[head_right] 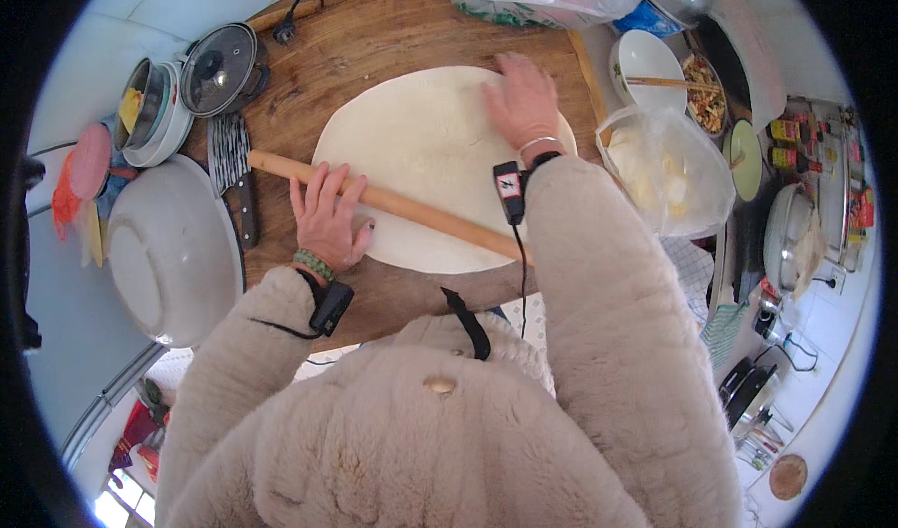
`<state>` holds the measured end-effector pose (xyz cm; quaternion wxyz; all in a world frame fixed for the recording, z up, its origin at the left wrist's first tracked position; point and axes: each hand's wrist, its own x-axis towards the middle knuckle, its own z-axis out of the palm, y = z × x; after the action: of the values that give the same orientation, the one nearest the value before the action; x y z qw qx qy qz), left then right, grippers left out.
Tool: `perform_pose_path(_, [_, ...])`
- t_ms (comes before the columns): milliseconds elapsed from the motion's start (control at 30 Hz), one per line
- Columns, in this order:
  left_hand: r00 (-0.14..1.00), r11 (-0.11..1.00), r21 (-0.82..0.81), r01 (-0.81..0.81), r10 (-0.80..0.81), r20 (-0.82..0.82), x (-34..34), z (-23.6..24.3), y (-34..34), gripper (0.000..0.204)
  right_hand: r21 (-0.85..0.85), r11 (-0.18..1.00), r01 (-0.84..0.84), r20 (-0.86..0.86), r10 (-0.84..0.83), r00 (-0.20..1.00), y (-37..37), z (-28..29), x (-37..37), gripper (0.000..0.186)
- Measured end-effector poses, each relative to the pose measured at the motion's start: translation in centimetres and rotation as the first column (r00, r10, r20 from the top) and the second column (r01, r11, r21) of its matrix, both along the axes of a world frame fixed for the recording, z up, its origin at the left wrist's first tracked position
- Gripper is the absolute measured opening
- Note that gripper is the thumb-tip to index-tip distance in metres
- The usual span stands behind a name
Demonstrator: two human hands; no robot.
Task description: The person rolls out a round piece of dough on a wooden countertop using a long wooden rolling pin. They repeatedly flatten, lift, and reposition the dough while applying pressure with the rolling pin to expand its diameter. The dough becomes progressively thinner and larger throughout the clip.
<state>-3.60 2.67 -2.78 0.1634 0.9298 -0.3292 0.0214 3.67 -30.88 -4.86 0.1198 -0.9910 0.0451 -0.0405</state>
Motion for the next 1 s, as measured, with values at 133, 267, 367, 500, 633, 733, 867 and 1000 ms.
perform_pose_path(133, [0.999, 0.999, 0.028, -0.016, 0.017, -0.043, -0.1, 0.1, -0.1, 0.072, -0.063, 0.998, 0.003, 0.100, 0.003, 0.995, -1.8, -0.2, 0.0, 0.064])
perform_pose_path(267, [0.999, 1.000, -0.016, -0.026, 0.026, -0.034, -0.1, 0.1, -0.1, 0.071, -0.092, 0.996, 0.012, 0.116, -0.002, 0.993, 0.3, -0.1, 0.3, 0.065])
perform_pose_path(367, [0.999, 0.999, -0.035, -0.035, 0.033, -0.036, -0.1, 0.2, -0.2, 0.070, -0.185, 0.983, -0.004, 0.087, 0.020, 0.996, 3.2, 0.2, 0.3, 0.065])
perform_pose_path(500, [0.999, 0.999, -0.029, -0.018, 0.017, -0.050, -0.1, 0.2, -0.1, 0.072, -0.059, 0.992, -0.108, 0.120, 0.115, 0.986, 5.3, 0.4, 0.5, 0.066])
perform_pose_path(633, [0.999, 0.998, -0.052, -0.024, 0.022, -0.034, -0.1, 0.0, -0.1, 0.072, 0.038, 0.999, -0.005, 0.171, -0.002, 0.985, 6.3, 0.1, 0.6, 0.067])
perform_pose_path(733, [1.000, 0.998, -0.065, -0.018, 0.017, -0.020, 0.0, 0.0, 0.0, 0.071, -0.112, 0.993, -0.035, 0.052, 0.042, 0.998, 7.7, 0.0, 0.3, 0.067])
perform_pose_path(867, [0.999, 0.998, -0.043, -0.035, 0.033, -0.034, 0.0, 0.0, -0.2, 0.066, -0.001, 0.978, -0.209, 0.129, 0.208, 0.970, 9.7, 0.0, -0.2, 0.067])
perform_pose_path(1000, [0.999, 0.998, -0.048, -0.029, 0.028, -0.020, -0.2, 0.0, -0.2, 0.069, -0.030, 0.978, -0.206, 0.131, 0.208, 0.969, 10.0, 0.0, 0.5, 0.067])
